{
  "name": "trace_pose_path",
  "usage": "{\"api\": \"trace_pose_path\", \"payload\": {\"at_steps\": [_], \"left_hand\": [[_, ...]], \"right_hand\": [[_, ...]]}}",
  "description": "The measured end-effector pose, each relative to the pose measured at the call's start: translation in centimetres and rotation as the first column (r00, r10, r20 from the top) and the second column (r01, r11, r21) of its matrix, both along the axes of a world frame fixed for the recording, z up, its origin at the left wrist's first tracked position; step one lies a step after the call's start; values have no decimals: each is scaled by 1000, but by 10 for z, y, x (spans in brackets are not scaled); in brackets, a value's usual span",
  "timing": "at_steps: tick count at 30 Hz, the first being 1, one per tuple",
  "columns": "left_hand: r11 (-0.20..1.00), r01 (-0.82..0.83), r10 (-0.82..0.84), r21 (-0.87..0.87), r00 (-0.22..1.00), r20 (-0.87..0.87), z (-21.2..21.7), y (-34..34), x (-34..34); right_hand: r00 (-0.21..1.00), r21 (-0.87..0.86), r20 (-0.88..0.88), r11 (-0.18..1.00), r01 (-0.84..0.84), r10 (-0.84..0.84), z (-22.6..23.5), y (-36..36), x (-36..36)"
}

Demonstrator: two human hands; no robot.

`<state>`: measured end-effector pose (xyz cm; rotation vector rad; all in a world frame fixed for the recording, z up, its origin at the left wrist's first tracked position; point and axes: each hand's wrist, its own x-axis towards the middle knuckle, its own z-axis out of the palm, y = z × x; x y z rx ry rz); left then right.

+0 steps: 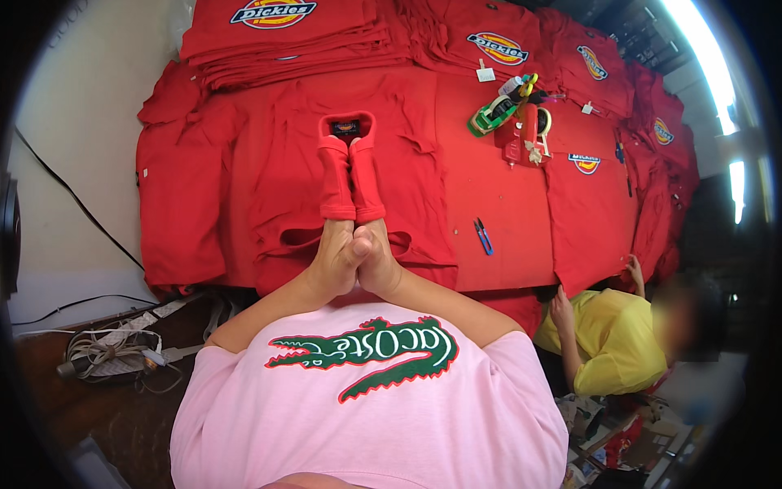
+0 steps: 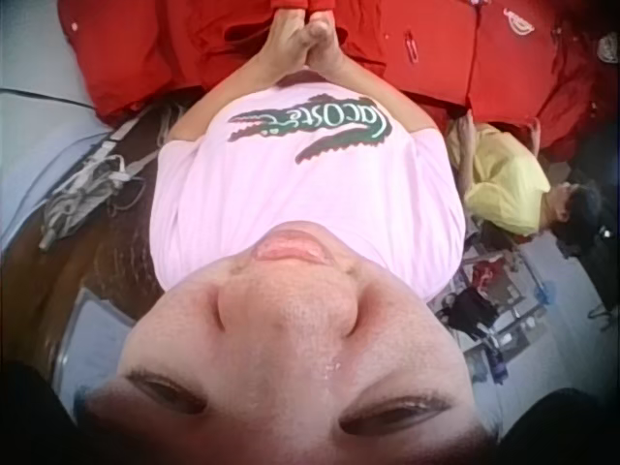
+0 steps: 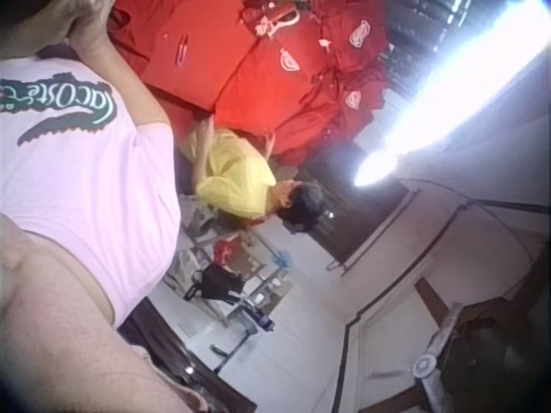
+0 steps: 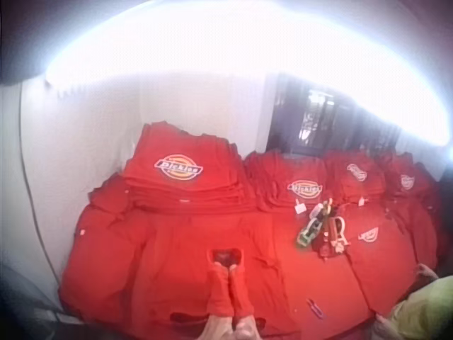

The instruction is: The person picks up, aligns, and folds red t-shirts and tank tops on a table, using a blue cutter to trim loose threads.

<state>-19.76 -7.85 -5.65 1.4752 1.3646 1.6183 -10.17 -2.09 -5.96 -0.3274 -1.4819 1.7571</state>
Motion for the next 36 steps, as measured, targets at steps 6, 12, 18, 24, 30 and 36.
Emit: {"api": "trace_pose_path", "payload": {"at_steps": [6,12,18,24,30,36], "left_hand": [[995,-42,38,87,998,47,13,1,6],[993,22,-32,120,996,86,-14,10,10],[997,18,-26,77,993,111,12,12,7],[973,0,1,231,1000,-2,-7,23,7],[968,59,-52,244,998,-31,-12,24,4],[980,96,-96,174,995,-6,-20,22,5]], "right_hand": [[997,60,22,996,-69,68,3,3,7],[996,240,15,967,-88,87,-1,18,0],[997,161,43,985,-66,60,11,12,-1],[994,186,70,978,-91,79,6,16,1],[989,176,-51,976,-125,136,11,18,-3],[983,126,121,980,-155,140,-7,20,9]]}}
